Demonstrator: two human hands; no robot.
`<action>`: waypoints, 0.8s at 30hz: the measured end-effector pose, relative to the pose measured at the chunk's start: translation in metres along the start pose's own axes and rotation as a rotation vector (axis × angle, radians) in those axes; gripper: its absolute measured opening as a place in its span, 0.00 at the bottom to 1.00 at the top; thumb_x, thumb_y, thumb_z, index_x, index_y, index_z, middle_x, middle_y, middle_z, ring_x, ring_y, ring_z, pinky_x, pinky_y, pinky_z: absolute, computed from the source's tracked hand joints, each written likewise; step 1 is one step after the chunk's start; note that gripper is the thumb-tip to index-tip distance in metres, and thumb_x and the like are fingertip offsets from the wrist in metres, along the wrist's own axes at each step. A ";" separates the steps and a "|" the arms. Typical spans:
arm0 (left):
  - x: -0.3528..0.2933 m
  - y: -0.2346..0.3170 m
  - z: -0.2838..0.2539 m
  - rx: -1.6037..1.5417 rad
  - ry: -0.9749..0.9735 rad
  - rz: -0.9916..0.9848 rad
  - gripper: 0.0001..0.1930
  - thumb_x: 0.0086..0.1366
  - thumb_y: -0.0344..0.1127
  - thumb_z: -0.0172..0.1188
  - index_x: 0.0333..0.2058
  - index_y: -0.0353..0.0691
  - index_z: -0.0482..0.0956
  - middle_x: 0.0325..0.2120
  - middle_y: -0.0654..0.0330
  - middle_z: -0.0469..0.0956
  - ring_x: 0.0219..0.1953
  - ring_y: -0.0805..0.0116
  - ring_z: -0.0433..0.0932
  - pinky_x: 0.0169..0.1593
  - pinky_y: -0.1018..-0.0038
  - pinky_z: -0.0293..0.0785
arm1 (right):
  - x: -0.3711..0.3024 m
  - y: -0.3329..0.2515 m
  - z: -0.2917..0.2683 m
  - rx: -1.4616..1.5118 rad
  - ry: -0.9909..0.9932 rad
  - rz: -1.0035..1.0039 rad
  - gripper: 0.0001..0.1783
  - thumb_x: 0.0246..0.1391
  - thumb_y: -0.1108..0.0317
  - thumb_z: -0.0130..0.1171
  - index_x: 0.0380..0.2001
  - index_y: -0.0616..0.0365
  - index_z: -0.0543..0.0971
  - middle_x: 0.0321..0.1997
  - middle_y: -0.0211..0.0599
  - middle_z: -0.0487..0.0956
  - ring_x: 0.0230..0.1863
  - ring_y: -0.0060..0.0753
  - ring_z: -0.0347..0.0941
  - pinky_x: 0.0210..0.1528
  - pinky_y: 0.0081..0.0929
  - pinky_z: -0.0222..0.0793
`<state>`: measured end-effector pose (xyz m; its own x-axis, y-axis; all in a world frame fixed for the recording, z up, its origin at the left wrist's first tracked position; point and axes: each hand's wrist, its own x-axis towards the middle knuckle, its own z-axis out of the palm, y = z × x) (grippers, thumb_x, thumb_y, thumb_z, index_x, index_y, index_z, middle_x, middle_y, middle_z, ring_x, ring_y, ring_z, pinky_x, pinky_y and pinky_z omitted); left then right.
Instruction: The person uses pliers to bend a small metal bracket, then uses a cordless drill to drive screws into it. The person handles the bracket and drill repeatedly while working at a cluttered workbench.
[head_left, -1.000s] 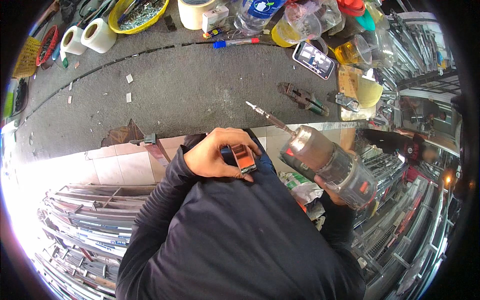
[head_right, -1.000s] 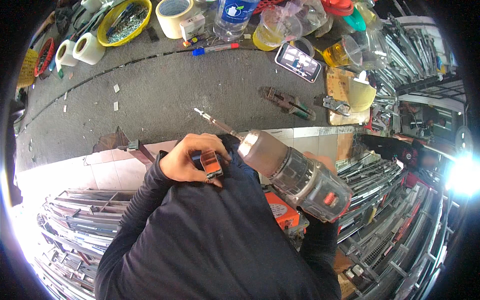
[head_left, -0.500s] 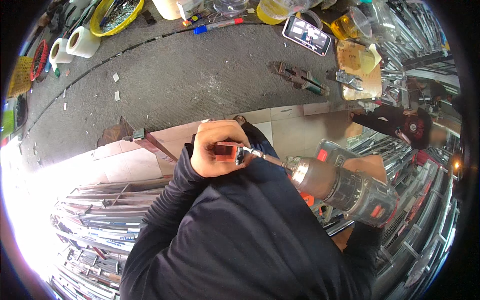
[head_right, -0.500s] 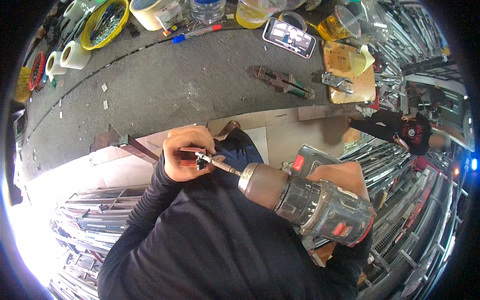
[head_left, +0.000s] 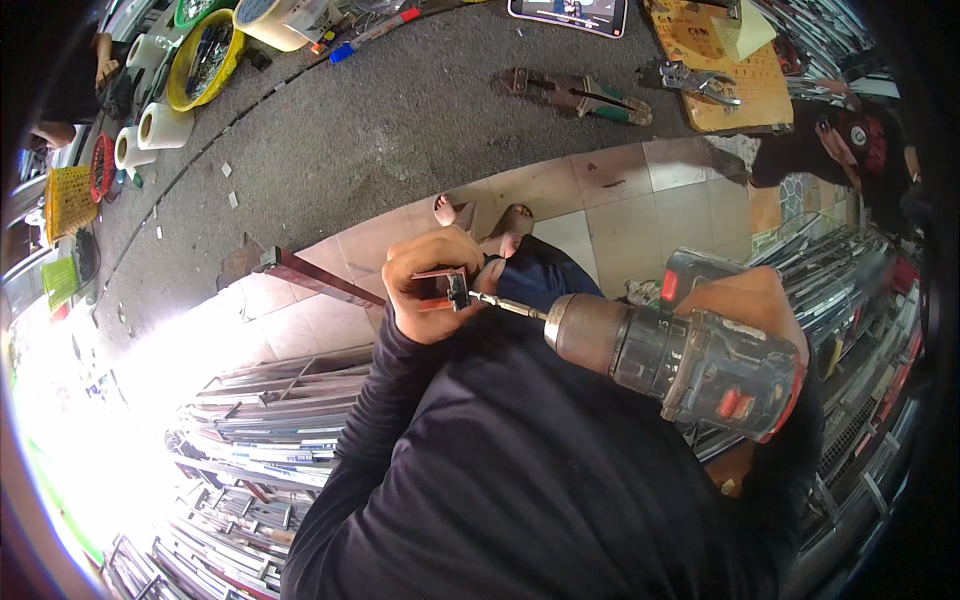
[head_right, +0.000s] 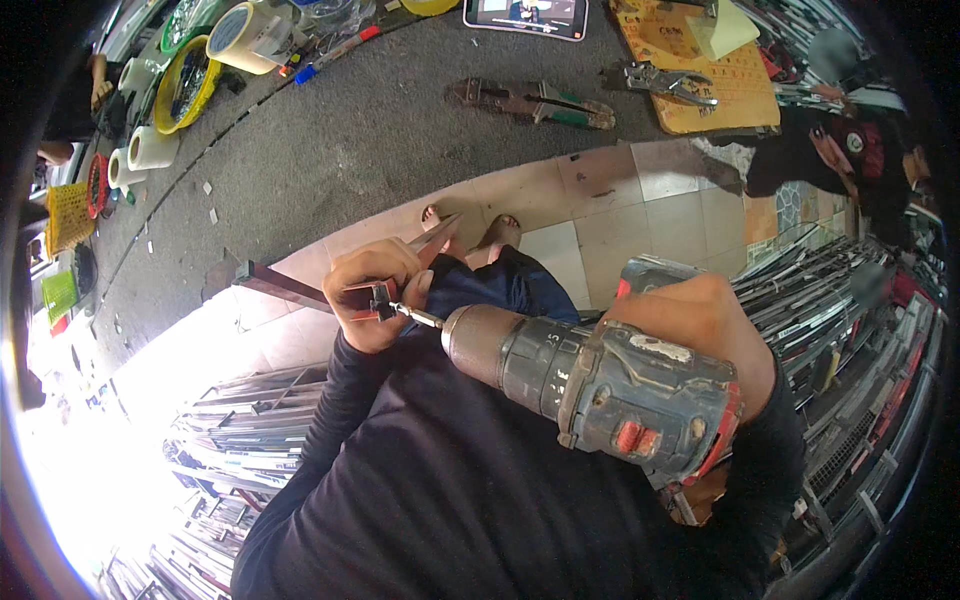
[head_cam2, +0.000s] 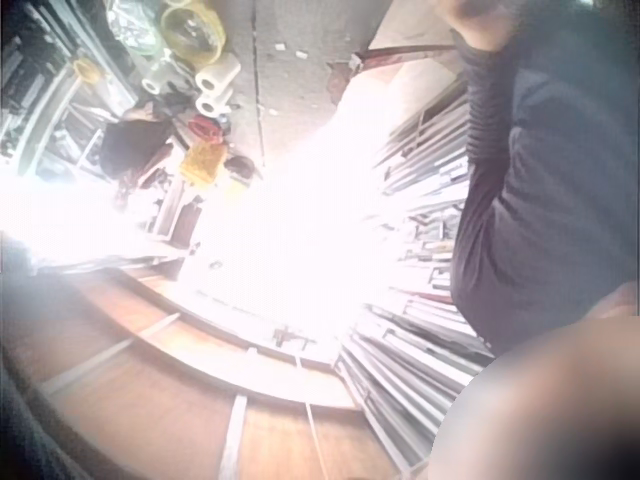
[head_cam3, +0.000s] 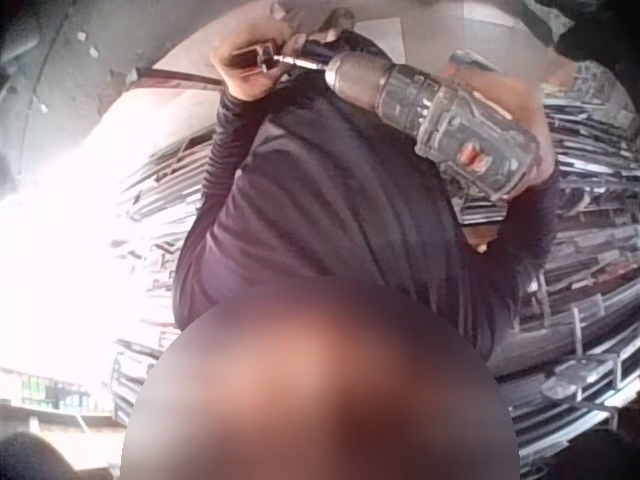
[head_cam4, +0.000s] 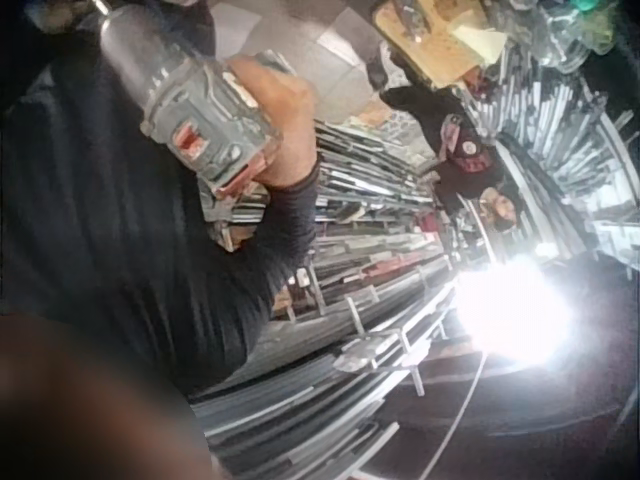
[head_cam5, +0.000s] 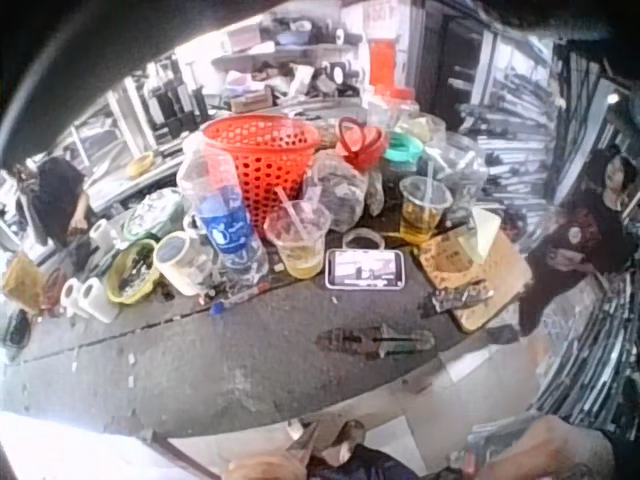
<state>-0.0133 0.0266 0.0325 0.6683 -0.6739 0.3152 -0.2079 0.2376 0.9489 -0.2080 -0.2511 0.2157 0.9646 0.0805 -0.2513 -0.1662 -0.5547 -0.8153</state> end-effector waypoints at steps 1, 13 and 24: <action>-0.001 0.001 0.001 0.014 -0.001 0.003 0.12 0.54 0.17 0.77 0.29 0.35 0.80 0.24 0.58 0.82 0.25 0.66 0.81 0.33 0.71 0.77 | 0.000 -0.002 0.000 -0.007 -0.021 0.061 0.17 0.43 0.63 0.76 0.36 0.59 0.87 0.32 0.38 0.87 0.33 0.44 0.88 0.38 0.36 0.84; -0.002 0.000 0.003 0.047 0.014 0.004 0.10 0.55 0.18 0.76 0.29 0.35 0.81 0.23 0.59 0.82 0.24 0.68 0.80 0.32 0.72 0.75 | 0.009 -0.001 0.001 -0.088 0.007 -0.004 0.18 0.42 0.57 0.77 0.33 0.57 0.85 0.29 0.40 0.84 0.31 0.49 0.86 0.36 0.39 0.82; -0.004 0.015 0.000 0.083 -0.046 -0.098 0.09 0.59 0.18 0.75 0.30 0.36 0.83 0.26 0.56 0.82 0.29 0.61 0.83 0.37 0.67 0.79 | 0.016 0.016 -0.011 -0.002 -0.152 -0.004 0.27 0.38 0.52 0.80 0.37 0.60 0.87 0.31 0.44 0.86 0.33 0.50 0.87 0.39 0.38 0.84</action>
<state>-0.0195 0.0327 0.0452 0.6553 -0.7228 0.2194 -0.2024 0.1118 0.9729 -0.1930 -0.2682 0.2046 0.9229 0.2076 -0.3243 -0.1614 -0.5561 -0.8153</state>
